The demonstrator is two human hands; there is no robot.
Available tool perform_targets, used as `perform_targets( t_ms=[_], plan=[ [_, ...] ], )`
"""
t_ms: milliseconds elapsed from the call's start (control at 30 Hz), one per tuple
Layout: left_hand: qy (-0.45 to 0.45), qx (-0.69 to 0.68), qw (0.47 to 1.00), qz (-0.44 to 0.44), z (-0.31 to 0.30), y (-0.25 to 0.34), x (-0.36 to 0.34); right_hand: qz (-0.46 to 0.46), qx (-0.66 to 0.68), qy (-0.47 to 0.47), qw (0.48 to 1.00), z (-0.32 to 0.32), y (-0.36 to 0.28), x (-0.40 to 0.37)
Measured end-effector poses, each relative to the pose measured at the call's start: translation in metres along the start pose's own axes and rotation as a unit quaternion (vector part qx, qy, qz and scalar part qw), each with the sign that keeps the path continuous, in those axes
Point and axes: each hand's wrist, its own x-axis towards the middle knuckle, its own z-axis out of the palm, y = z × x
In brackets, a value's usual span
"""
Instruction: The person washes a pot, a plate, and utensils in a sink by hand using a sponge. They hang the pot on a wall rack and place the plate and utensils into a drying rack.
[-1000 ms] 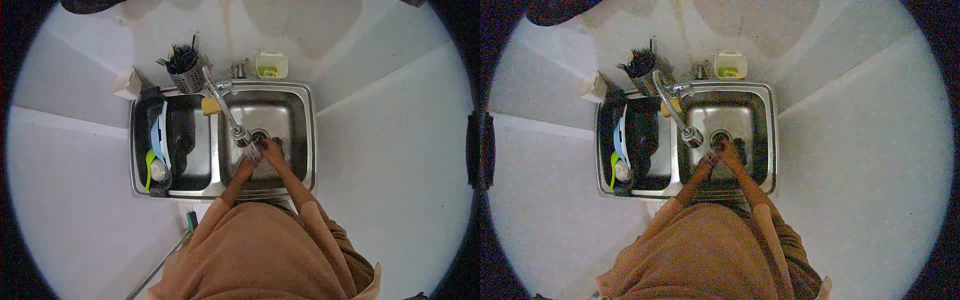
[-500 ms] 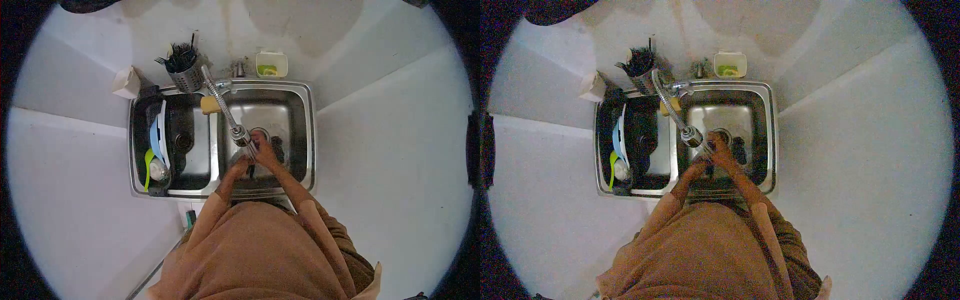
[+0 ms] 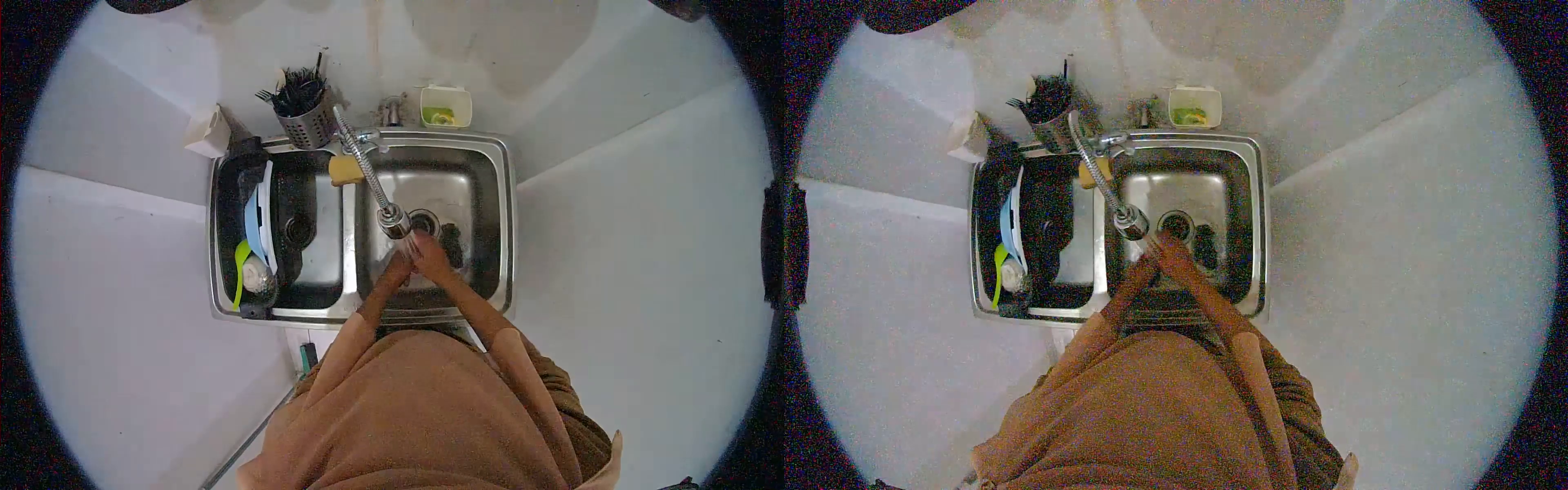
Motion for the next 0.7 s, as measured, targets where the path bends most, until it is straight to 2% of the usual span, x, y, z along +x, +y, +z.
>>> perform_targets(
  t_ms=[33,67,100,133,167,200,267,300,333,367,400,433,467,533,567,633,667,700],
  plan=[
    [0.043,-0.251,0.965,-0.065,-0.027,0.05,-0.03,-0.05,-0.049,0.121,0.99,0.013,0.011,-0.002],
    [0.108,-0.437,0.886,-0.109,-0.058,0.105,-0.062,-0.052,-0.048,0.12,0.99,0.006,0.006,0.0],
    [0.11,-0.438,0.886,-0.109,-0.046,0.087,-0.054,-0.006,-0.077,-0.02,0.997,-0.008,-0.005,0.004],
    [0.199,-0.344,0.916,-0.049,-0.022,0.05,-0.036,0.04,-0.105,-0.159,0.981,-0.018,-0.013,0.006],
    [0.283,-0.242,0.928,0.012,-0.002,0.018,-0.019,0.039,-0.105,-0.16,0.981,-0.014,-0.006,0.005],
    [0.283,-0.242,0.928,0.013,0.009,-0.002,-0.007,0.006,-0.129,-0.132,0.983,-0.004,0.008,0.001],
    [0.272,-0.052,0.959,-0.059,0.023,-0.023,0.01,-0.029,-0.153,-0.104,0.982,-0.004,0.003,-0.003],
    [0.274,-0.053,0.958,-0.06,0.019,-0.019,0.008,-0.026,-0.145,-0.085,0.985,-0.017,-0.019,-0.003],
    [0.257,-0.24,0.936,-0.032,0.012,-0.009,0.004,-0.023,-0.137,-0.066,0.988,-0.025,-0.032,-0.003],
    [0.231,-0.418,0.879,-0.002,0.005,0.001,-0.001,-0.024,-0.138,-0.067,0.988,-0.02,-0.024,-0.001],
    [0.232,-0.418,0.878,-0.001,0.004,0.003,-0.002,0.025,-0.162,-0.157,0.974,-0.01,-0.008,0.003],
    [0.26,-0.286,0.922,-0.017,0.005,0.003,-0.005,0.074,-0.185,-0.246,0.949,-0.008,-0.005,0.006],
    [0.282,-0.147,0.947,-0.033,0.006,0.002,-0.008,0.073,-0.185,-0.246,0.949,-0.005,-0.004,0.003],
    [0.271,-0.13,0.953,-0.048,0.005,0.005,-0.007,-0.1,-0.128,-0.035,0.986,-0.013,-0.017,-0.002],
    [0.263,-0.135,0.954,-0.056,0.005,0.008,-0.006,-0.101,-0.128,-0.035,0.986,-0.016,-0.021,0.0],
    [0.257,-0.145,0.953,-0.07,0.005,0.011,-0.005,0.081,-0.113,-0.2,0.97,-0.02,-0.024,0.003],
    [0.254,-0.148,0.953,-0.079,0.005,0.012,-0.006,0.079,-0.114,-0.198,0.97,-0.022,-0.025,0.003],
    [0.252,-0.144,0.953,-0.092,0.005,0.015,-0.006,0.051,-0.031,-0.084,0.995,-0.023,-0.024,0.0]
  ],
)
